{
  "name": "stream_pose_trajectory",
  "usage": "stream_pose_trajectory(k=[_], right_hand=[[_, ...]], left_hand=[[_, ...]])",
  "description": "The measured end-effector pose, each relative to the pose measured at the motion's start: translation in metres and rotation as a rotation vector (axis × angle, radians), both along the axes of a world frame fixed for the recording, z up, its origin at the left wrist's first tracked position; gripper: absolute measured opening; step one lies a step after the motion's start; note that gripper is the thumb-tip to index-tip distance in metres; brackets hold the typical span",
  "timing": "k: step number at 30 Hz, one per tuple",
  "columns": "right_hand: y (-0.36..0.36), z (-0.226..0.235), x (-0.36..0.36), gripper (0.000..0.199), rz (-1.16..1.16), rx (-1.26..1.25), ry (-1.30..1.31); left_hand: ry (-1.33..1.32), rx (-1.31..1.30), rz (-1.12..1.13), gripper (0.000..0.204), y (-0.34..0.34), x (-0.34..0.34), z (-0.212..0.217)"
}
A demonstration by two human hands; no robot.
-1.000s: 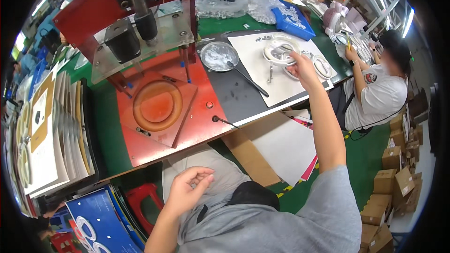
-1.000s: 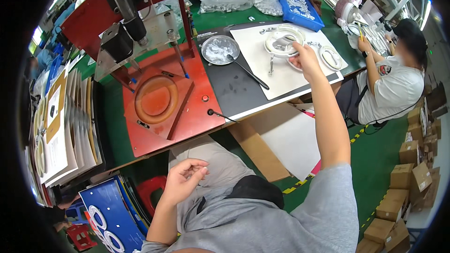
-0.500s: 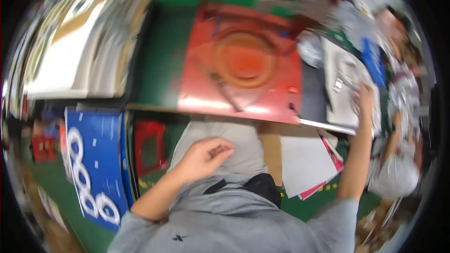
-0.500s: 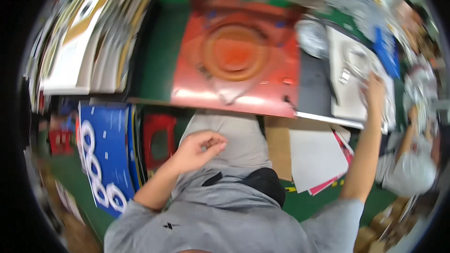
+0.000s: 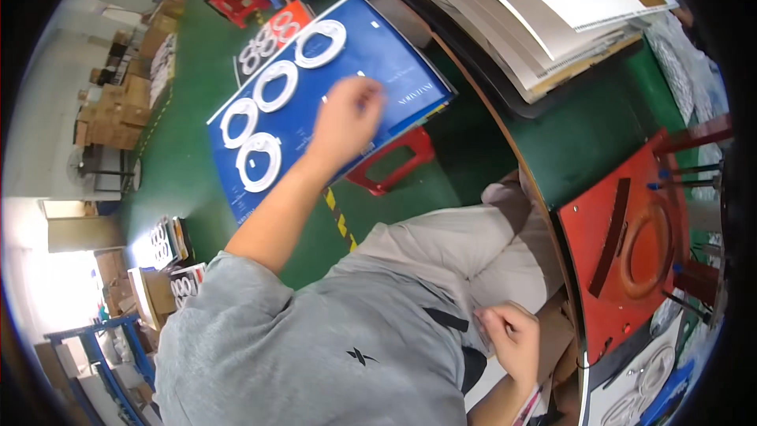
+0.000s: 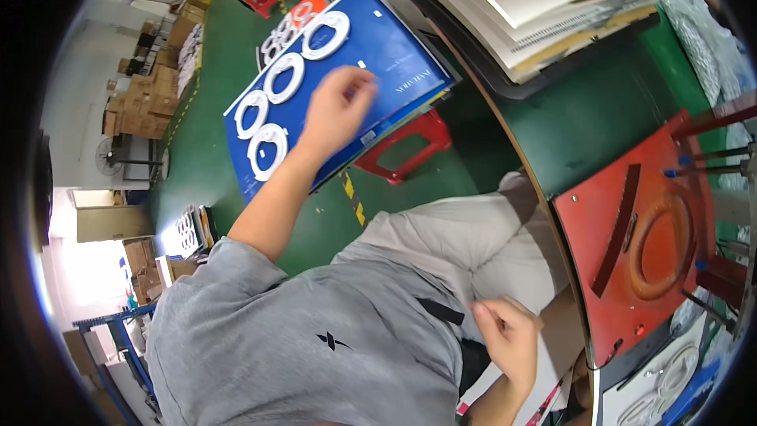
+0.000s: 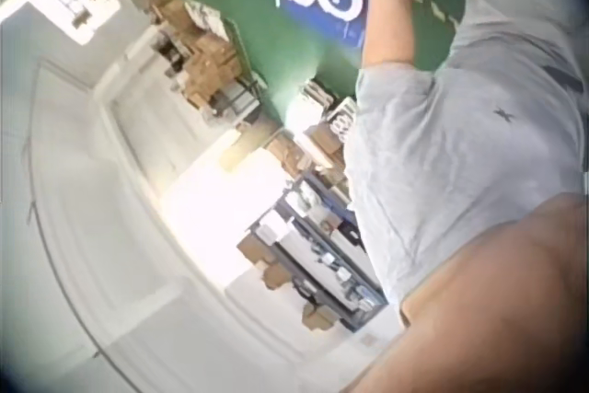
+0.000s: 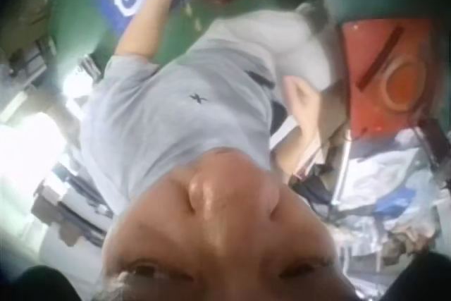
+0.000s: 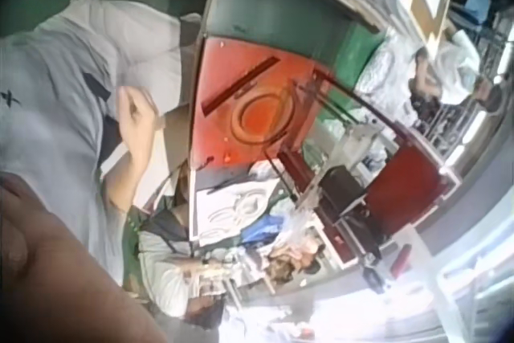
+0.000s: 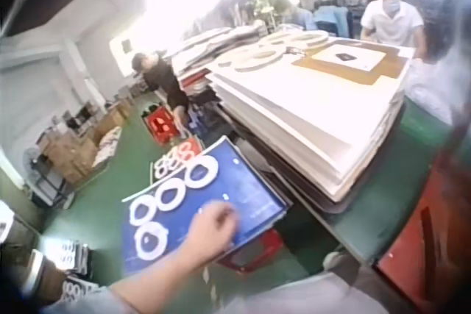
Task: Assembling circular LED light components by applying adhesive paste with a brush and using a press machine to join parts.
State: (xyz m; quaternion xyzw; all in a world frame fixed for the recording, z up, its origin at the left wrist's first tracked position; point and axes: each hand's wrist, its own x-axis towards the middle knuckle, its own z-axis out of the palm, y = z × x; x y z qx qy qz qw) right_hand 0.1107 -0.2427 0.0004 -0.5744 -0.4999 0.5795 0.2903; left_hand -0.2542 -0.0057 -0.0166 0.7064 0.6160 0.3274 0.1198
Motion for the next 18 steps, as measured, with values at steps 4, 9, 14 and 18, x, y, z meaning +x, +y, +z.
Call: stream_pose_trajectory(k=[4,9,14,18], right_hand=[[0.037,-0.004,-0.033,0.011,0.098,0.070,-0.013],[0.049,-0.010,-0.038,0.012,0.019,0.152,-0.092],[0.040,-0.020,-0.025,0.016,-0.021,0.092,-0.081],[0.034,-0.026,-0.025,0.017,-0.041,0.073,-0.061]], left_hand=[[0.593,0.071,0.377,0.043,0.016,-0.112,-0.016],[0.376,-0.166,0.350,0.053,0.008,-0.117,-0.015],[0.585,0.248,0.295,0.057,0.006,-0.131,-0.012],[0.462,-0.187,0.345,0.055,0.001,-0.149,-0.018]])
